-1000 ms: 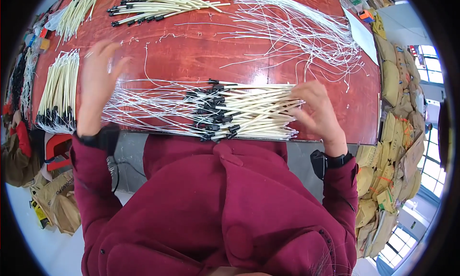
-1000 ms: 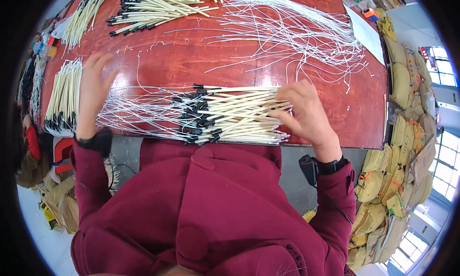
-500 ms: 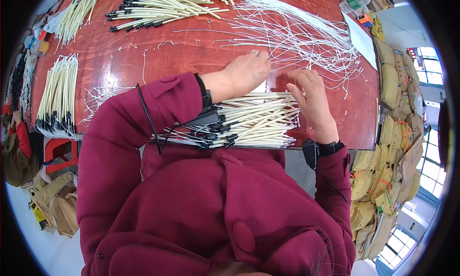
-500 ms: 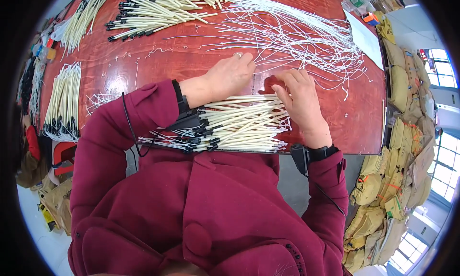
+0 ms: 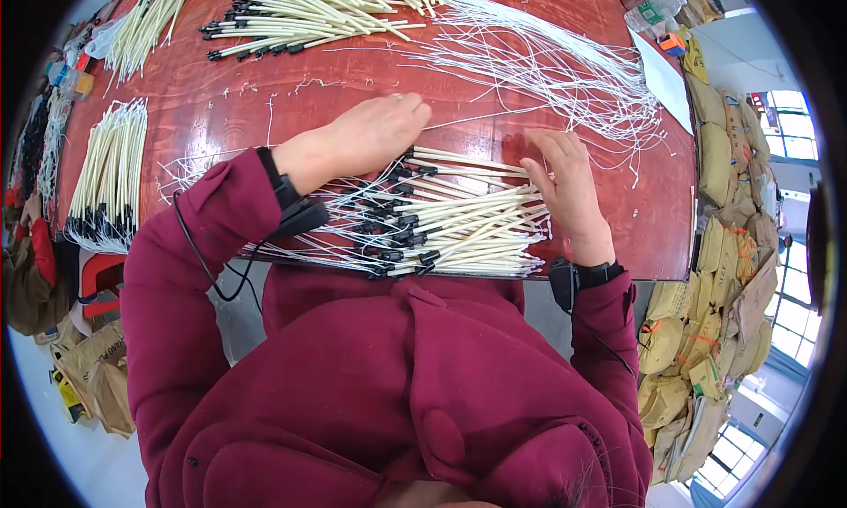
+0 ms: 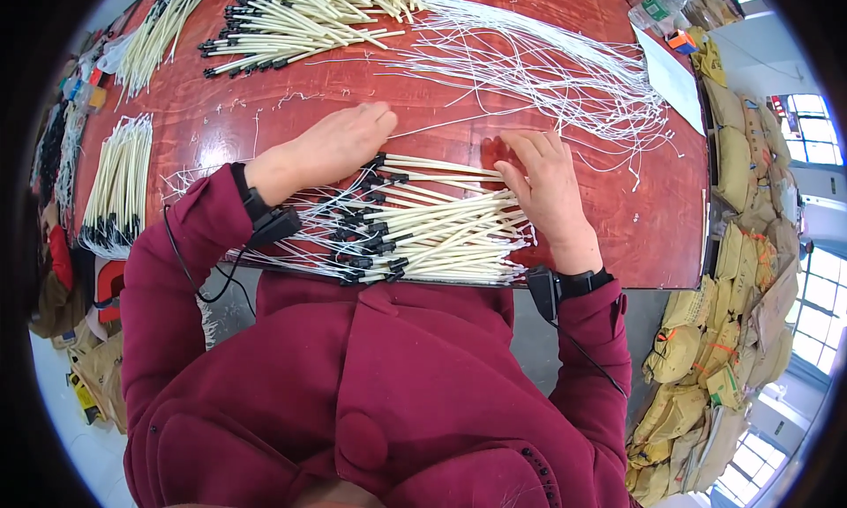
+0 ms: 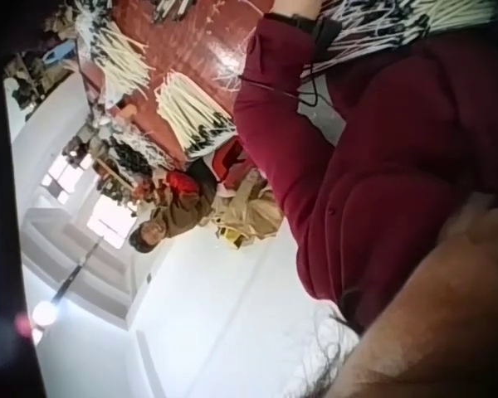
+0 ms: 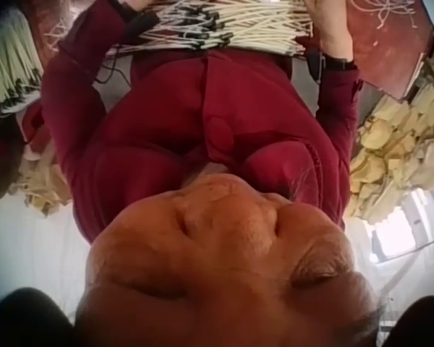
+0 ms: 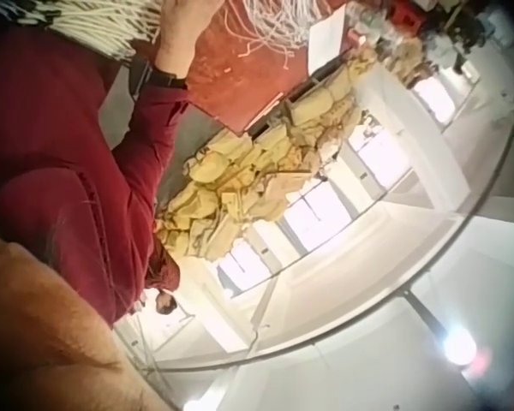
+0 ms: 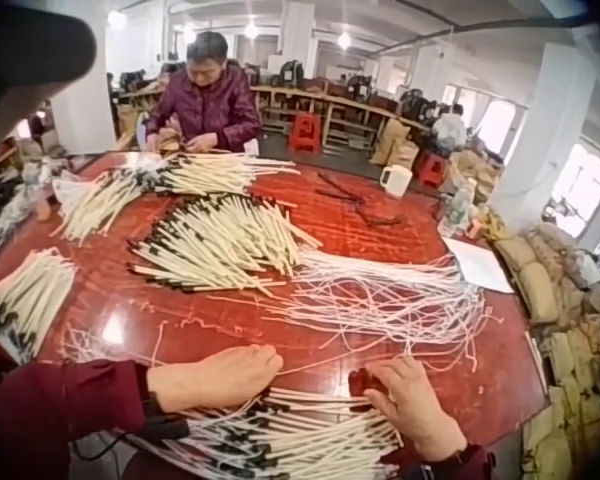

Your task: Sort and group small white sticks with attached strings on a manufacturing table.

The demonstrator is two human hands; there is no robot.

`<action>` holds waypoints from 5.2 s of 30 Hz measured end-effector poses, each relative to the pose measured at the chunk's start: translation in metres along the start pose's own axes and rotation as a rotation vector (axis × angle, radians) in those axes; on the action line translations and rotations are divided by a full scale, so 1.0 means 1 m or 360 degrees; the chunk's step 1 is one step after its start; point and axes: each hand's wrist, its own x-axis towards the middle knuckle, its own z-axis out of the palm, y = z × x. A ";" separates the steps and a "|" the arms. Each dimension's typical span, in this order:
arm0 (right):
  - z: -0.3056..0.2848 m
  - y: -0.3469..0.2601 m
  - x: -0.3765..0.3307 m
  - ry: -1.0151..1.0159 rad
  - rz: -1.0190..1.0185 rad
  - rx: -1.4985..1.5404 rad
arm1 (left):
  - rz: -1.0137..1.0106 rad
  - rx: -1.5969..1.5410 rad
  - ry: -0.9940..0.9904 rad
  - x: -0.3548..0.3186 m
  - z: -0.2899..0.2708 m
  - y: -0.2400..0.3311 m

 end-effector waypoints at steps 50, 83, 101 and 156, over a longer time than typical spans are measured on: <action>0.035 0.000 0.019 -0.0154 -0.0020 0.0150 | -0.0348 0.0912 0.0683 -0.058 -0.052 -0.174; 0.045 0.012 0.018 -0.0039 0.0030 0.0367 | -0.0667 -0.0257 0.0456 -0.095 -0.018 -0.050; 0.044 -0.021 0.037 -0.0224 -0.0222 0.0059 | -0.0131 0.0018 0.0062 0.072 0.036 0.020; 0.017 0.000 0.025 0.0088 0.0037 0.0145 | -0.0163 -0.0027 0.0093 0.066 0.027 0.013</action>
